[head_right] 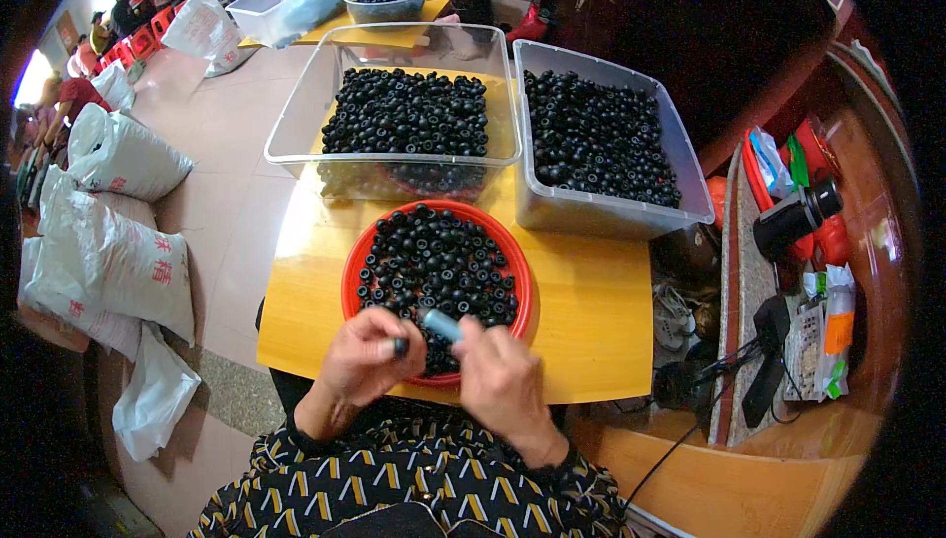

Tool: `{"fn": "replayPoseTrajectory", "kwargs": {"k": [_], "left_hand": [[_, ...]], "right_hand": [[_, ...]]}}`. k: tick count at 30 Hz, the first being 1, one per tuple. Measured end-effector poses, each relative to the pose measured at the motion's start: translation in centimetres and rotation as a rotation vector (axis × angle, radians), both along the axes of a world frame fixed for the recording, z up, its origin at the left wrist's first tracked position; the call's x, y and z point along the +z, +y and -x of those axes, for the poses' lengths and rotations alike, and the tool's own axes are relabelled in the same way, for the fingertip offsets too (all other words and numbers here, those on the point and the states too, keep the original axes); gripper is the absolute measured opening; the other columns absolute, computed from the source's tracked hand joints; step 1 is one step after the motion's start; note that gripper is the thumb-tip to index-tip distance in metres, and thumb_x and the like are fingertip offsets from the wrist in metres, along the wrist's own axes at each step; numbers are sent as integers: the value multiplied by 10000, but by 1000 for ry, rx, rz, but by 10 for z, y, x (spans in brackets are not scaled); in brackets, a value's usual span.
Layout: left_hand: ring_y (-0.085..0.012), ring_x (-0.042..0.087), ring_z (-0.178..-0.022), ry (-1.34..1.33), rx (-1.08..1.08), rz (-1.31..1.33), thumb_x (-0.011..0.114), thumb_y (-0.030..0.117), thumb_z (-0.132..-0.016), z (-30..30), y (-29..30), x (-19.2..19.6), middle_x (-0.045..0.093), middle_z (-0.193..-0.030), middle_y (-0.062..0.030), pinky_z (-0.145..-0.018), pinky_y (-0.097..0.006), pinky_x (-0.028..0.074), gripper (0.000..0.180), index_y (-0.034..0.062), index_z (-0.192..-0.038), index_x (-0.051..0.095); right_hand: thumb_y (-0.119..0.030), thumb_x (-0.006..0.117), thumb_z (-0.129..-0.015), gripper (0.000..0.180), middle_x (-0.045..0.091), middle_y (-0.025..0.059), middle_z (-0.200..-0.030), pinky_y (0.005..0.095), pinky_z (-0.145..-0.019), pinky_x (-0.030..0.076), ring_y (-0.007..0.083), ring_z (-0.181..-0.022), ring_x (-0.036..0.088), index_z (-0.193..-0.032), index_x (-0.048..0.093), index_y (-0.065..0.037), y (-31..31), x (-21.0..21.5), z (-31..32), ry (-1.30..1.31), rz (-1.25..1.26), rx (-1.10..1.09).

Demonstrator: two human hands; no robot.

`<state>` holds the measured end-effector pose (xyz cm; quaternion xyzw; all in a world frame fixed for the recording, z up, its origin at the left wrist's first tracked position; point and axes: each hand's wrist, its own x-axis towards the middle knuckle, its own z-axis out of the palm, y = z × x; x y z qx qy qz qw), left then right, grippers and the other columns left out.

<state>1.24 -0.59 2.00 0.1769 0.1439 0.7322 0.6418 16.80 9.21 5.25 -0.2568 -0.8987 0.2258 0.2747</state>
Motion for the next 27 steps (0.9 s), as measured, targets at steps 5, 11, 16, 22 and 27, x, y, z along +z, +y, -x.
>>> {"fn": "replayPoseTrajectory", "kwargs": {"k": [5,11,16,22,27], "left_hand": [[-189,493,-710,13,-63,-5,583,52,-806,-5,4,5,555,-845,-145,-627,-301,394,161,43,-966,565],[-170,483,-683,-164,-49,16,575,31,-812,1,13,-3,564,-844,-84,-631,-291,395,173,53,-980,542],[-163,508,-717,-102,-45,104,559,20,-823,-2,10,-5,575,-868,-86,-651,-284,421,153,44,-974,551],[-155,536,-752,-32,-58,167,559,24,-830,-7,8,-4,581,-877,-78,-657,-272,440,171,37,-1001,560],[-156,544,-727,14,-57,133,578,1,-812,-9,7,-5,580,-866,-73,-634,-268,442,227,36,-1035,557]], "right_hand": [[-46,568,-803,212,562,156,-720,360,-530,452,306,-627,578,-1010,581,-6,18,-5,-11,25,77,-243],[-112,600,-836,199,592,76,-752,260,-597,444,122,-666,554,-976,582,28,4,-2,2,242,606,-34],[-126,661,-802,168,489,-52,-724,167,-559,382,13,-643,421,-891,592,-1,-6,9,16,288,950,33],[-117,650,-812,148,516,-41,-698,175,-562,406,24,-641,460,-870,579,-1,-5,4,16,314,971,87],[-120,614,-840,126,553,-18,-731,187,-591,430,35,-672,502,-861,571,-3,-3,4,12,379,1036,118]]}}
